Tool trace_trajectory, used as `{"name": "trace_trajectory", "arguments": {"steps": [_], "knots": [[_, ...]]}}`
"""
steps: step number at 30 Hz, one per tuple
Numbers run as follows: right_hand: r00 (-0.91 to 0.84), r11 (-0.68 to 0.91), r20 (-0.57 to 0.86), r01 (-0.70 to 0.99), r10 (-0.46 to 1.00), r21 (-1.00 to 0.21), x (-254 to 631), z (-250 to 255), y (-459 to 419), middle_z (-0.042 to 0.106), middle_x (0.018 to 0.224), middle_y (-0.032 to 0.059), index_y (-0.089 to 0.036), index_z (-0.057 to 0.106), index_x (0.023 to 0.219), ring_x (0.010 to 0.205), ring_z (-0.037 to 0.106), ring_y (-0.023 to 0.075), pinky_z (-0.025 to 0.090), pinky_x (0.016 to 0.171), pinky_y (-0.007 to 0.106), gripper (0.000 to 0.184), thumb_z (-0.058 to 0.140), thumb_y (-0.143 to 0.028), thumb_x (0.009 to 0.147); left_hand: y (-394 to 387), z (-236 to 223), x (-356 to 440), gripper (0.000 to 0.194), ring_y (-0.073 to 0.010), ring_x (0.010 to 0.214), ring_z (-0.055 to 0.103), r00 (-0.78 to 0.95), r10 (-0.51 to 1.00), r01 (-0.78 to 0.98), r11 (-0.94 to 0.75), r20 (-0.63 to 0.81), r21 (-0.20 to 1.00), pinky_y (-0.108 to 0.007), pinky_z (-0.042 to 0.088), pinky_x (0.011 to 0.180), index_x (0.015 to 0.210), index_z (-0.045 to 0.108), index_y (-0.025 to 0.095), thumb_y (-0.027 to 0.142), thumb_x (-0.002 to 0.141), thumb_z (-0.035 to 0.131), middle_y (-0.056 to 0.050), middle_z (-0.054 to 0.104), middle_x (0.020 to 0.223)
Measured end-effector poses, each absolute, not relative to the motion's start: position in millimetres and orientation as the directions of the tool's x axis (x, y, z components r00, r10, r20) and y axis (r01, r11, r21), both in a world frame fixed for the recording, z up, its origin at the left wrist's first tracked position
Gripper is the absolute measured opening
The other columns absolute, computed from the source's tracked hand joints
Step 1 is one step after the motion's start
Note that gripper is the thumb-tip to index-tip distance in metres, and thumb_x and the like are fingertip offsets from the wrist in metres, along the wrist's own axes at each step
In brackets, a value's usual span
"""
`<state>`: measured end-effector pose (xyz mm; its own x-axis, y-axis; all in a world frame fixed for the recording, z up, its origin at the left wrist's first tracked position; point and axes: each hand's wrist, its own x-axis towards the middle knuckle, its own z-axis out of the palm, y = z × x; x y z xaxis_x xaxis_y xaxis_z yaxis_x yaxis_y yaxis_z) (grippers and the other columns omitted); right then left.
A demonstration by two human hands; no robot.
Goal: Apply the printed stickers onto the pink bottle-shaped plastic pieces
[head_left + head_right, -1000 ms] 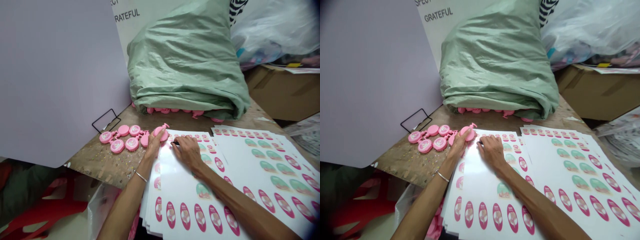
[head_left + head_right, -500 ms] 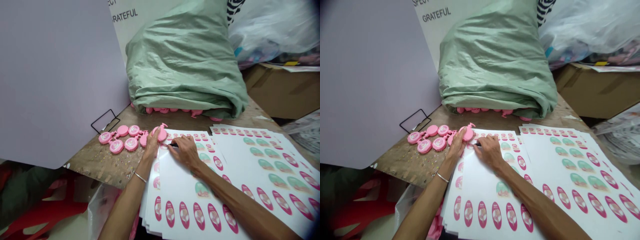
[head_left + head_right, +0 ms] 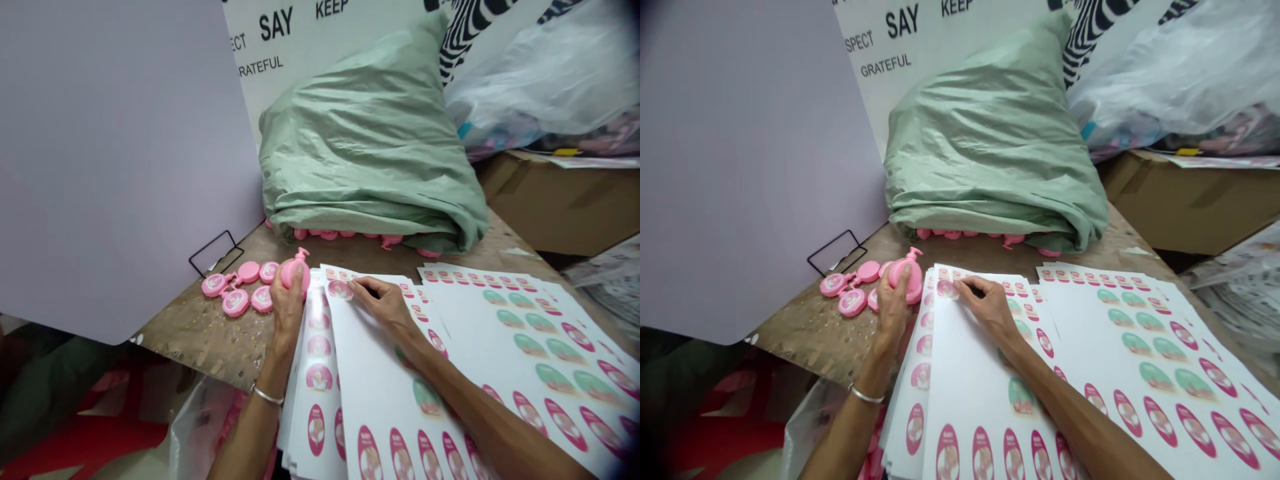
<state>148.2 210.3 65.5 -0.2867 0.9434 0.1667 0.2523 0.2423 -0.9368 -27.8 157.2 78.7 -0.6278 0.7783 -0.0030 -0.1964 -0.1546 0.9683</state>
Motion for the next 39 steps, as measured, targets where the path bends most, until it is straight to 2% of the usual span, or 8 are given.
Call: {"name": "trace_trajectory", "arguments": {"steps": [3, 6, 9, 13, 16, 24, 31, 39], "knots": [[-0.306, 0.182, 0.09, 0.286, 0.948, -0.941, 142, 48, 210, 0.063, 0.068, 0.0019, -0.016, 0.07, 0.073, 0.063, 0.053, 0.0149, 0.041, 0.059, 0.027, 0.04, 0.061, -0.054, 0.08, 124, 93, -27, 0.038, -0.0188, 0.096, 0.064, -0.616, 0.784, -0.13, -0.194, 0.074, 0.972, -0.025, 0.051, 0.084, 0.109, 0.067, 0.021, 0.044, 0.079, 0.07, -0.005, 0.07, 0.102], [-0.35, 0.167, 0.06, 0.283, 0.935, -0.945, 137, 41, 210, 0.058, 0.062, -0.0002, -0.017, 0.068, 0.067, 0.059, 0.048, 0.0132, 0.036, 0.054, 0.026, 0.039, 0.063, -0.055, 0.077, 91, 85, -11, 0.043, -0.0227, 0.087, 0.067, -0.259, 0.961, -0.357, 0.0, -0.099, 0.934, -0.031, 0.055, 0.077, 0.116, 0.064, 0.019, 0.044, 0.081, 0.067, -0.009, 0.071, 0.097], [-0.367, 0.138, 0.027, 0.281, 0.93, -0.95, 134, 44, 213, 0.055, 0.059, -0.0014, -0.017, 0.065, 0.063, 0.057, 0.044, 0.0118, 0.032, 0.051, 0.025, 0.041, 0.066, -0.057, 0.073, 72, 59, 5, 0.04, -0.0233, 0.079, 0.068, -0.074, 0.967, -0.327, 0.208, -0.245, 0.922, -0.034, 0.055, 0.074, 0.111, 0.068, 0.018, 0.044, 0.081, 0.067, -0.01, 0.073, 0.091], [-0.343, 0.071, -0.027, 0.27, 0.939, -0.96, 136, 50, 222, 0.041, 0.052, -0.0044, -0.018, 0.054, 0.058, 0.049, 0.032, 0.0088, 0.024, 0.045, 0.025, 0.048, 0.062, -0.063, 0.074, 70, 36, 10, 0.038, -0.0238, 0.081, 0.067, -0.145, 0.957, -0.174, 0.224, -0.25, 0.959, -0.031, 0.054, 0.071, 0.103, 0.071, 0.018, 0.048, 0.079, 0.068, -0.011, 0.074, 0.094], [-0.295, 0.034, -0.037, 0.231, 0.955, -0.972, 143, 58, 226, 0.037, 0.053, -0.0055, -0.019, 0.051, 0.06, 0.048, 0.03, 0.0086, 0.024, 0.044, 0.025, 0.05, 0.057, -0.066, 0.077, 72, 37, 10, 0.04, -0.0233, 0.081, 0.068, -0.164, 0.951, -0.226, 0.223, -0.262, 0.948, -0.031, 0.054, 0.073, 0.102, 0.071, 0.017, 0.049, 0.079, 0.068, -0.011, 0.074, 0.091], [-0.268, 0.09, 0.038, 0.183, 0.963, -0.979, 156, 83, 164, 0.067, 0.076, 0.0028, -0.02, 0.07, 0.078, 0.074, 0.06, 0.0185, 0.049, 0.066, 0.029, 0.034, 0.066, -0.053, 0.079, 83, 57, 29, 0.054, -0.0285, 0.09, 0.071, -0.158, 0.898, -0.763, 0.153, -0.411, 0.627, -0.036, 0.06, 0.069, 0.12, 0.062, 0.014, 0.056, 0.086, 0.056, -0.018, 0.069, 0.112], [-0.218, 0.125, 0.081, 0.197, 0.973, -0.972, 163, 78, 136, 0.074, 0.09, 0.0055, -0.021, 0.076, 0.094, 0.084, 0.067, 0.0227, 0.055, 0.075, 0.034, 0.031, 0.066, -0.048, 0.081, 88, 64, 38, 0.032, -0.0271, 0.104, 0.066, -0.174, 0.919, -0.822, 0.062, -0.353, 0.566, -0.042, 0.06, 0.082, 0.106, 0.068, 0.017, 0.042, 0.089, 0.059, -0.011, 0.069, 0.117], [-0.214, 0.198, 0.139, 0.284, 0.967, -0.938, 164, 80, 136, 0.074, 0.091, 0.0051, -0.02, 0.076, 0.097, 0.069, 0.061, 0.0166, 0.054, 0.061, 0.031, 0.032, 0.066, -0.046, 0.082, 85, 69, 40, 0.031, -0.0258, 0.108, 0.064, -0.199, 0.915, -0.817, 0.043, -0.351, 0.576, -0.042, 0.055, 0.09, 0.109, 0.068, 0.014, 0.037, 0.092, 0.055, -0.012, 0.07, 0.114]]}}
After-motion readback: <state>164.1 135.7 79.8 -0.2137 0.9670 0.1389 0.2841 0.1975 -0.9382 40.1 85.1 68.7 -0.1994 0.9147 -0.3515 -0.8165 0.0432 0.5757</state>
